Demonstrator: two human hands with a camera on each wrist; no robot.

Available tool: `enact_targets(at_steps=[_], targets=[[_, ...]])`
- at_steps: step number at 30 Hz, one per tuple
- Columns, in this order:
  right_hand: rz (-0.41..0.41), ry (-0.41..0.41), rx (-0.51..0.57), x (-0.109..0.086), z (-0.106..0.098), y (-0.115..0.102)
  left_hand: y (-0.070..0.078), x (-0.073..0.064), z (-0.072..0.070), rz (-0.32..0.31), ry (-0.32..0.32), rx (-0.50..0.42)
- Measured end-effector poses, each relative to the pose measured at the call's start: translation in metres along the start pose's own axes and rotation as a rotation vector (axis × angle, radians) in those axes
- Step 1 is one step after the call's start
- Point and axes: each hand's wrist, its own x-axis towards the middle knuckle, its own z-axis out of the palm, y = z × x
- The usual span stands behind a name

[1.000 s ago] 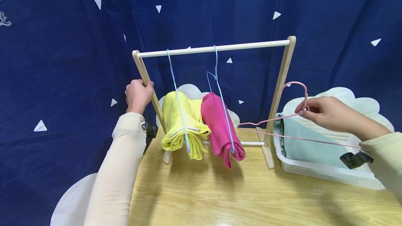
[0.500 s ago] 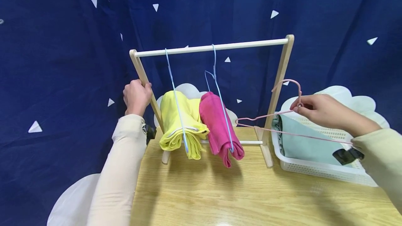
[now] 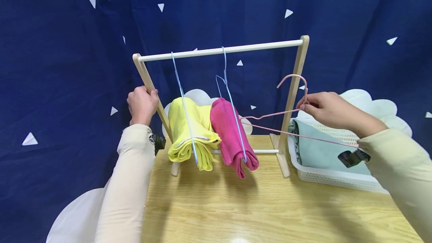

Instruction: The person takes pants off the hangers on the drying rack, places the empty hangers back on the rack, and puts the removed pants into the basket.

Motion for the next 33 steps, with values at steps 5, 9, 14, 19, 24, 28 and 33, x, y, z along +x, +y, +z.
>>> enact_targets(at_steps=[5, 9, 14, 19, 24, 28, 33], targets=[[-0.012, 0.033, 0.010, 0.004, -0.002, -0.007, -0.001, -0.001, -0.002, -0.012, -0.008, 0.009], [-0.016, 0.061, 0.012, 0.008, -0.004, -0.010, 0.000, -0.002, -0.002, -0.026, -0.013, 0.012], [0.026, 0.077, 0.033, 0.013, -0.010, -0.015, 0.001, -0.001, -0.002, -0.022, -0.008, 0.008], [0.065, 0.088, 0.049, 0.019, -0.016, -0.020, 0.001, -0.001, -0.001, -0.024, -0.014, 0.024], [0.079, 0.123, 0.065, 0.024, -0.020, -0.023, 0.000, -0.001, -0.001, -0.021, -0.013, 0.034], [0.097, 0.151, 0.070, 0.025, -0.023, -0.025, -0.001, -0.002, 0.001, -0.013, -0.011, 0.030], [0.110, 0.199, 0.070, 0.028, -0.025, -0.029, -0.002, -0.002, 0.001, -0.003, -0.007, 0.019]])
